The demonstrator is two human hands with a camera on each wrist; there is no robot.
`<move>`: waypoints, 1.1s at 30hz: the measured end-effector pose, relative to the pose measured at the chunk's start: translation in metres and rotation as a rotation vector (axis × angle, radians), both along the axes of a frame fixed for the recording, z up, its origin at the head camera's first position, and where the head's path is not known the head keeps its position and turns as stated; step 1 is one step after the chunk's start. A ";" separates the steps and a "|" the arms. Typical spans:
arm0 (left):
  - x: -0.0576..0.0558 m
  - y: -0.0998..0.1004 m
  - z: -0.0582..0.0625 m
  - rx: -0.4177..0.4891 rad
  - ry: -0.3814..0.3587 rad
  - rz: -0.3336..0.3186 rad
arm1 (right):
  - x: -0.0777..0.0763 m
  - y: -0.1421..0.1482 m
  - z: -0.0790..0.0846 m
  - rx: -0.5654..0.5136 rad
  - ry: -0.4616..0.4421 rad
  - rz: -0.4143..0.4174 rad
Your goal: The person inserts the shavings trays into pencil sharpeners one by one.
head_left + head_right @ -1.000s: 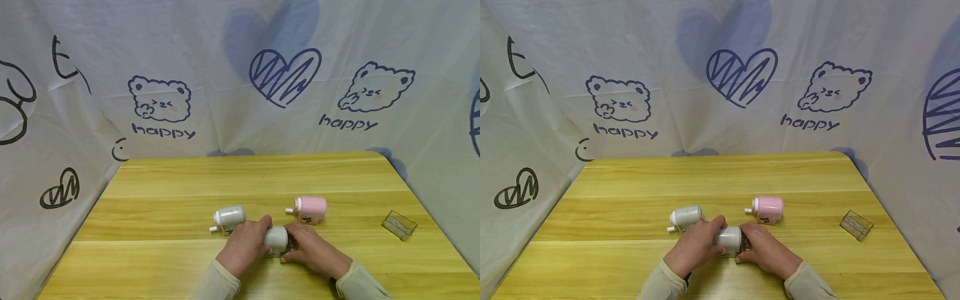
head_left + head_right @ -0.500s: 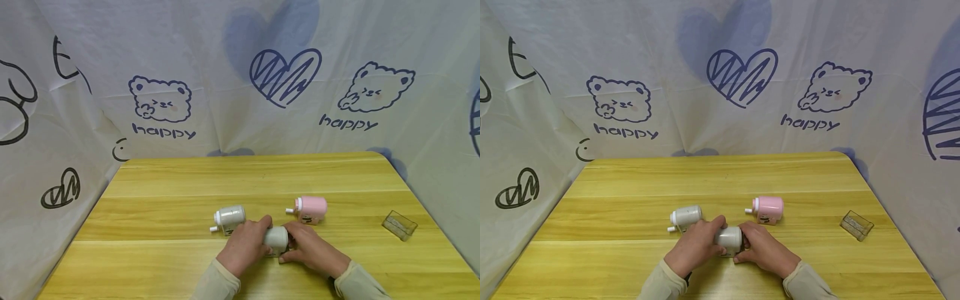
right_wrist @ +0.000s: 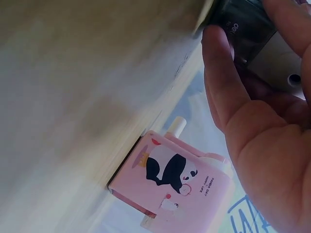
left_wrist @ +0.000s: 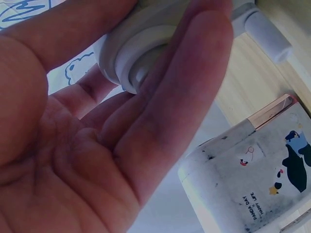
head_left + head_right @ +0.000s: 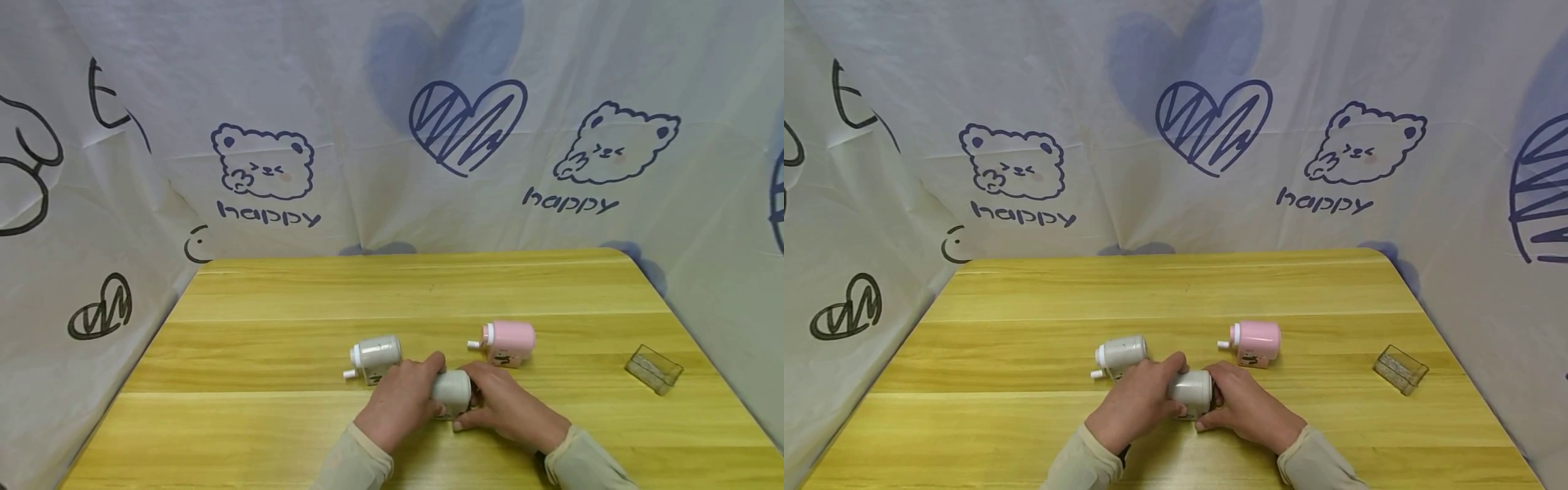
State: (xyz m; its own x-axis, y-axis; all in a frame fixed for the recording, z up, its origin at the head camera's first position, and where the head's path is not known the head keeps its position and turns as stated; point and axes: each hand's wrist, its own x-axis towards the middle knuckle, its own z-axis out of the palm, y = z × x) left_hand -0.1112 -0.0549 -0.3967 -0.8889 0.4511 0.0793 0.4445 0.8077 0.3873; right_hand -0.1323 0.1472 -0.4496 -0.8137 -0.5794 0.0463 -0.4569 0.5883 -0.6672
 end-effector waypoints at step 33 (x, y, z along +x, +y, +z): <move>0.000 -0.004 -0.002 0.052 0.034 -0.023 | 0.002 0.003 0.001 -0.053 -0.058 -0.001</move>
